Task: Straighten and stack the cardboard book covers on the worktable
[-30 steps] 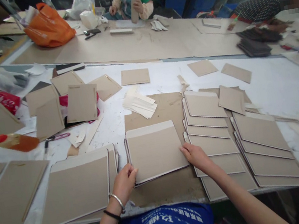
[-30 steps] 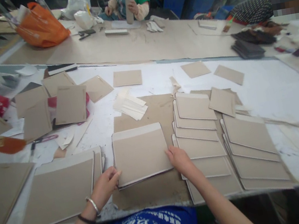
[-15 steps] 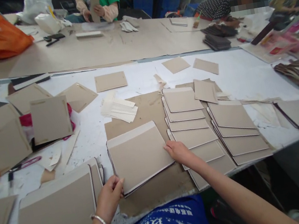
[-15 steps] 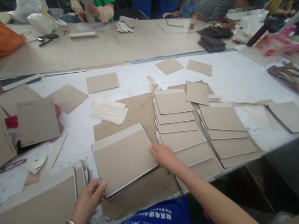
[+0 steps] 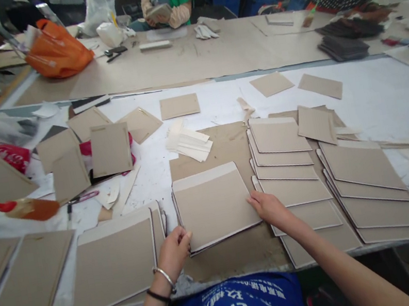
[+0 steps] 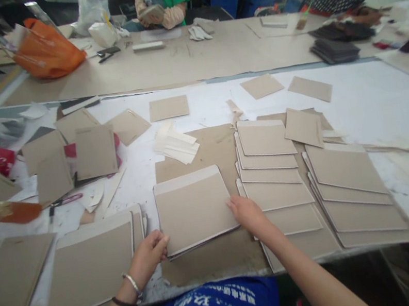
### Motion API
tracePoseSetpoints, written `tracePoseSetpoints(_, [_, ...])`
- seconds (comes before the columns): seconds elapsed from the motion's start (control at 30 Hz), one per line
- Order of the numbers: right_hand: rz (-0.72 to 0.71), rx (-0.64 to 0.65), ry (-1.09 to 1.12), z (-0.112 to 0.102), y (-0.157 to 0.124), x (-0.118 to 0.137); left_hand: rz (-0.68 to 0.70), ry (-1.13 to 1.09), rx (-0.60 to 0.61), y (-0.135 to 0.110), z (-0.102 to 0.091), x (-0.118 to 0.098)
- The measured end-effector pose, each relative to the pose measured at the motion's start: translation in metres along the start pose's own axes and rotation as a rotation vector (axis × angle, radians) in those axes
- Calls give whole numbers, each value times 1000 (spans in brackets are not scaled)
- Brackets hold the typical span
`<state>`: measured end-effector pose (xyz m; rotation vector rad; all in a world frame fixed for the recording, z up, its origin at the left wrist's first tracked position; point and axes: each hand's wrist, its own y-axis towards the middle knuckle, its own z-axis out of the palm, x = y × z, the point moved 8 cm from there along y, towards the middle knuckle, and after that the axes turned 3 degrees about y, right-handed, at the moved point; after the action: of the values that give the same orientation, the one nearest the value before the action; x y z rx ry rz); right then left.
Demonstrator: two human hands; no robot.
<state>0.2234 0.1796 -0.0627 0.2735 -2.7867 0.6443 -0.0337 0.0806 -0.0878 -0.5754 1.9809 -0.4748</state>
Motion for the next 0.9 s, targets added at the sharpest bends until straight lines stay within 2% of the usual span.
tracePoseSetpoints(0.6, [16, 14, -58, -1, 1, 3, 0, 89, -69, 2, -2, 4])
tracePoseSetpoints(0.9, [50, 40, -12, -3, -1, 4, -24, 63, -7, 2, 2, 7])
